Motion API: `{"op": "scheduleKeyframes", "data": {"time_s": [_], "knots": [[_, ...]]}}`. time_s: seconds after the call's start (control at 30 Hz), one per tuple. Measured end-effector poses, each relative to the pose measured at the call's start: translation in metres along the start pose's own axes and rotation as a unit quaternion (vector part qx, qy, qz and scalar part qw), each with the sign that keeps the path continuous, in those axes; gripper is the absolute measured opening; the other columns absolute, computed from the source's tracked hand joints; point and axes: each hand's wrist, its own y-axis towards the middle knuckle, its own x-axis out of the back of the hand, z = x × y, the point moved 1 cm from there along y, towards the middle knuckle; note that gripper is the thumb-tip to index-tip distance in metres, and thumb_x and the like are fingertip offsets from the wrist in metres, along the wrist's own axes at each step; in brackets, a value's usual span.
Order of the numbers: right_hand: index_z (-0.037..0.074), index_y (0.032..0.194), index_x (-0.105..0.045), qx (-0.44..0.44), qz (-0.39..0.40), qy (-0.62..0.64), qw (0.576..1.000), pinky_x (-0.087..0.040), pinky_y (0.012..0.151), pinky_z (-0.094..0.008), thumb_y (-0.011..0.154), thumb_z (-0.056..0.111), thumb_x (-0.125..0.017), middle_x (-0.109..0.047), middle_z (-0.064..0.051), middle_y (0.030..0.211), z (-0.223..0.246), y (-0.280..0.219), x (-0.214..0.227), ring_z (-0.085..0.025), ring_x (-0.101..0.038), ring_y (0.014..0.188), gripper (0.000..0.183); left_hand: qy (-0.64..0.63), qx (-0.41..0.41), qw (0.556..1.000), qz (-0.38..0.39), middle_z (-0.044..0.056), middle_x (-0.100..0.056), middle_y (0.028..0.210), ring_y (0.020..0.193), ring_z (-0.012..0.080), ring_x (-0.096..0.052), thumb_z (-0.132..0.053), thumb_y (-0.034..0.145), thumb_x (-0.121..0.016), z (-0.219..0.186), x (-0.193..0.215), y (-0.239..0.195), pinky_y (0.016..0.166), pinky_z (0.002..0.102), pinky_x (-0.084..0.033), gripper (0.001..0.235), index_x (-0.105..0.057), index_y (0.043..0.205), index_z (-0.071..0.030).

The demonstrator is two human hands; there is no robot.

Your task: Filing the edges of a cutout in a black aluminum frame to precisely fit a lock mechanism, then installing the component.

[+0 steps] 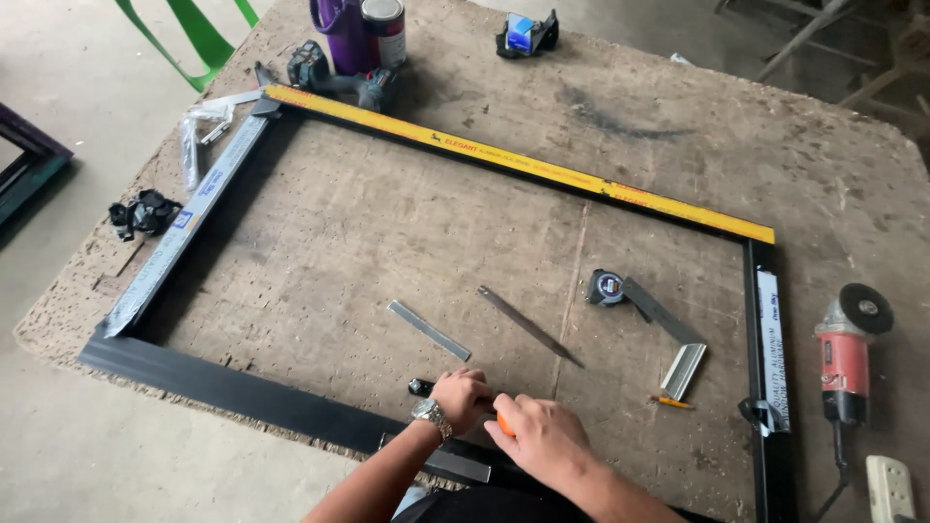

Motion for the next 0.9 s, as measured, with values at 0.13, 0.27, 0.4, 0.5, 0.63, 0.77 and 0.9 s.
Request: {"op": "scheduleKeyframes", "data": {"time_s": [0.13,0.27,0.4,0.5,0.63,0.77,0.9], "knots": [[0.017,0.104,-0.057,0.002,0.097,0.024,0.995,-0.056,0.054,-0.050,0.102,0.046,-0.056,-0.068,-0.013,0.085,0.003,0.011,0.022,-0.037,-0.071,0.074,0.029,0.000,-0.003,1.000,0.001,-0.006,-0.064,0.096,0.096,0.0250,-0.062,-0.039,0.085,-0.066,0.004,-0.001,0.001,0.075,0.047,-0.046,0.015,-0.078,0.090,-0.031],[0.018,0.099,-0.057,0.054,0.067,0.019,0.996,-0.054,0.058,-0.048,0.099,0.043,-0.061,-0.070,-0.011,0.082,-0.012,0.009,0.011,-0.036,-0.070,0.070,0.025,0.016,-0.014,1.000,-0.002,-0.004,-0.065,0.097,0.095,0.0260,-0.064,-0.058,0.079,-0.068,0.016,-0.012,0.009,0.073,0.048,-0.044,0.029,-0.078,0.097,-0.037],[0.019,0.106,-0.061,0.090,0.063,0.054,0.992,-0.054,0.069,-0.045,0.097,0.040,-0.063,-0.067,-0.008,0.088,-0.023,0.008,0.018,-0.033,-0.069,0.075,0.024,0.034,-0.015,0.999,-0.004,-0.004,-0.068,0.096,0.093,0.0271,-0.068,-0.057,0.077,-0.070,0.015,-0.006,0.012,0.076,0.050,-0.043,0.026,-0.078,0.091,-0.037],[0.018,0.108,-0.061,0.078,0.040,0.102,0.991,-0.057,0.065,-0.046,0.095,0.034,-0.066,-0.073,-0.004,0.093,-0.030,0.003,0.029,-0.031,-0.073,0.074,0.021,0.020,-0.002,0.999,0.049,-0.010,-0.067,0.100,0.104,0.0154,-0.063,-0.050,0.085,-0.070,0.001,0.018,0.003,0.083,0.041,-0.040,0.024,-0.079,0.104,-0.040],[0.018,0.114,-0.060,0.054,0.065,0.122,0.989,-0.057,0.066,-0.045,0.096,0.035,-0.063,-0.074,-0.003,0.097,-0.032,0.001,0.043,-0.029,-0.073,0.077,0.025,0.018,-0.003,0.998,0.061,-0.008,-0.068,0.098,0.103,0.0181,-0.063,-0.049,0.084,-0.070,0.001,0.020,0.004,0.085,0.043,-0.041,0.025,-0.079,0.102,-0.034],[0.018,0.112,-0.062,-0.002,0.058,0.148,0.987,-0.059,0.061,-0.044,0.096,0.037,-0.061,-0.076,-0.002,0.097,-0.038,-0.004,0.046,-0.027,-0.075,0.075,0.025,0.012,0.000,0.999,0.043,-0.009,-0.069,0.103,0.108,0.0194,-0.062,-0.055,0.083,-0.069,0.002,0.015,0.002,0.086,0.043,-0.039,0.028,-0.078,0.103,-0.037],[0.020,0.111,-0.062,-0.015,0.067,0.151,0.986,-0.056,0.060,-0.041,0.095,0.036,-0.060,-0.074,0.002,0.096,-0.035,-0.015,0.050,-0.023,-0.072,0.072,0.022,0.010,0.009,0.998,0.068,-0.007,-0.069,0.107,0.108,0.0187,-0.060,-0.061,0.085,-0.067,0.000,0.023,0.003,0.089,0.042,-0.040,0.033,-0.078,0.107,-0.039]]}}
